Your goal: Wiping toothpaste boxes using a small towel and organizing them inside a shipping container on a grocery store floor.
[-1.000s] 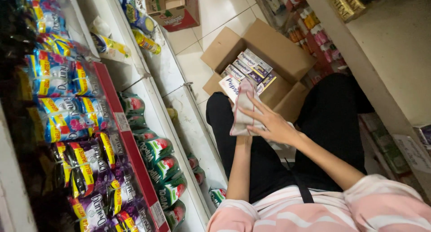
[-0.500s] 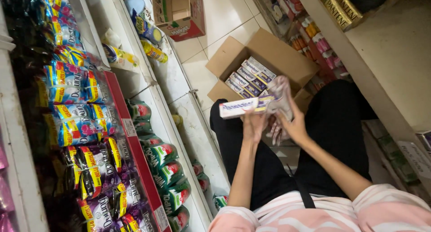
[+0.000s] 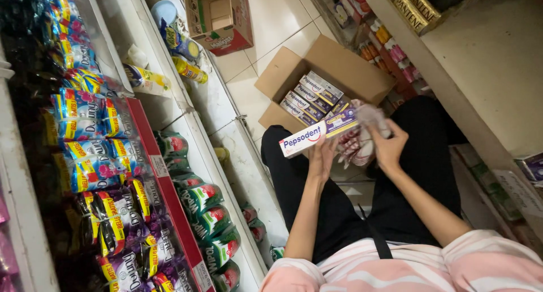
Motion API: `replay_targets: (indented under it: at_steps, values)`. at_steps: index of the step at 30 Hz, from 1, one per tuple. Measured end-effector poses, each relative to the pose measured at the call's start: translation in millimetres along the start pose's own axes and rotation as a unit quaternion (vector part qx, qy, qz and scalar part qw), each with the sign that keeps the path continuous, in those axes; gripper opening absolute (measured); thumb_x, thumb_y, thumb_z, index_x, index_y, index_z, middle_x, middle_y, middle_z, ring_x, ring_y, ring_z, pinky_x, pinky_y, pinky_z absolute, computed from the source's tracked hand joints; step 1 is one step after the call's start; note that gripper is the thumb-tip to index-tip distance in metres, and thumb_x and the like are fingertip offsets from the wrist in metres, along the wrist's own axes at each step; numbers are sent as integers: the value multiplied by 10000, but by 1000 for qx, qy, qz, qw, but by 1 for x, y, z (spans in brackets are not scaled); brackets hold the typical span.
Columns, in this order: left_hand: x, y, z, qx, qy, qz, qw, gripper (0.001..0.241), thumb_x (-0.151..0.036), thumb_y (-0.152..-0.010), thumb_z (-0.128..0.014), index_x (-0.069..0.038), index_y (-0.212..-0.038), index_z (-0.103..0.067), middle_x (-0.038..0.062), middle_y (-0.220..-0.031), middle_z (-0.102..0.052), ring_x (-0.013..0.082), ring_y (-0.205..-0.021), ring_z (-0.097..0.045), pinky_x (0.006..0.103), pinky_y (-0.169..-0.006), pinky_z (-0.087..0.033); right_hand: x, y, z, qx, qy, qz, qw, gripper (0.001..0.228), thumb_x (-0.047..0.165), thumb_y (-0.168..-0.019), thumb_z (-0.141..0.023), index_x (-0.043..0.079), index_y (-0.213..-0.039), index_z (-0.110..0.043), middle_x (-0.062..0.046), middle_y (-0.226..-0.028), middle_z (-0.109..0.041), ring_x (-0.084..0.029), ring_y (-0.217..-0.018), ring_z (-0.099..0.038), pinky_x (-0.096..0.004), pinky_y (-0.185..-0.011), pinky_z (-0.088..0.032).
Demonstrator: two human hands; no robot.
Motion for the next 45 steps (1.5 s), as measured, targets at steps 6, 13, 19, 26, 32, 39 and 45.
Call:
replay_targets:
  at_steps: [6, 13, 19, 26, 32, 39, 45]
  values:
    - [-19, -4, -6, 15, 25, -52, 998, 808, -252, -904, -770, -97, -1563, -329, 125, -1460, -516, 265, -1412, -481, 469, -1274, -318, -19, -9, -10, 52, -157, -98, 981, 409, 414, -1057, -628, 28, -1184, -666, 19, -1016, -678, -71, -909, -615, -283, -742, -522]
    - [-1, -5, -12, 72, -6, 23, 997, 778, -254, -889, -744, -199, -1555, -346, 118, -1426, -522, 258, -1317, -524, 483, -1178, -385, -39, 17, -46, 196, -257, -166, 932, 421, 385, -1063, -572, 26, -1279, -618, -78, -1130, -725, -161, -1000, -705, -281, -869, -610]
    - [-14, -2, -12, 57, 96, 21, 994, 569, -200, -1026, -683, -51, -1497, -402, 94, -1471, -525, 229, -1377, -505, 472, -1208, -366, -8, 24, -33, 142, -100, 65, 983, 326, 179, -1098, -618, -52, -1327, -637, -86, -1144, -697, -103, -1025, -618, -239, -892, -504]
    - [-48, 11, -58, 111, 55, 0, 992, 585, -221, -1019, -669, -87, -1511, -381, 73, -1458, -522, 242, -1385, -472, 509, -1221, -329, 28, 31, -43, 224, -129, -28, 966, 347, 234, -1001, -641, -17, -1238, -677, -116, -1130, -726, -159, -996, -676, -301, -854, -562]
    - [-37, -4, -15, 81, 45, -23, 995, 638, -431, -1059, -588, -27, -1502, -370, 161, -1461, -536, 297, -1383, -509, 470, -1228, -380, 106, 60, -62, 299, 60, 242, 921, 591, 69, -724, -761, 75, -1310, -682, -115, -1315, -698, -296, -1110, -671, -401, -972, -543]
    - [15, -17, 37, 19, -1, 43, 999, 675, -487, -1089, -385, -76, -1619, -306, 147, -1558, -475, 263, -1375, -531, 413, -1146, -461, 151, 115, -91, 324, 206, 381, 841, 852, 1, -642, -780, 87, -1456, -538, -109, -1496, -544, -399, -1332, -506, -493, -1118, -451]
    - [37, -8, 53, -10, -123, 113, 986, 679, -541, -1084, -280, -154, -1640, -242, 114, -1582, -428, 241, -1373, -519, 426, -1110, -480, 158, 88, -105, 318, 230, 277, 877, 1040, 16, -669, -793, 84, -1585, -304, -217, -1641, -259, -533, -1463, -290, -580, -1159, -351]
Point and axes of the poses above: each hand's wrist, its own y-axis away from the middle knuckle, its own z-axis out of the back of the hand, x = y × z, the point moved 9 cm from there along -y, towards the middle knuckle
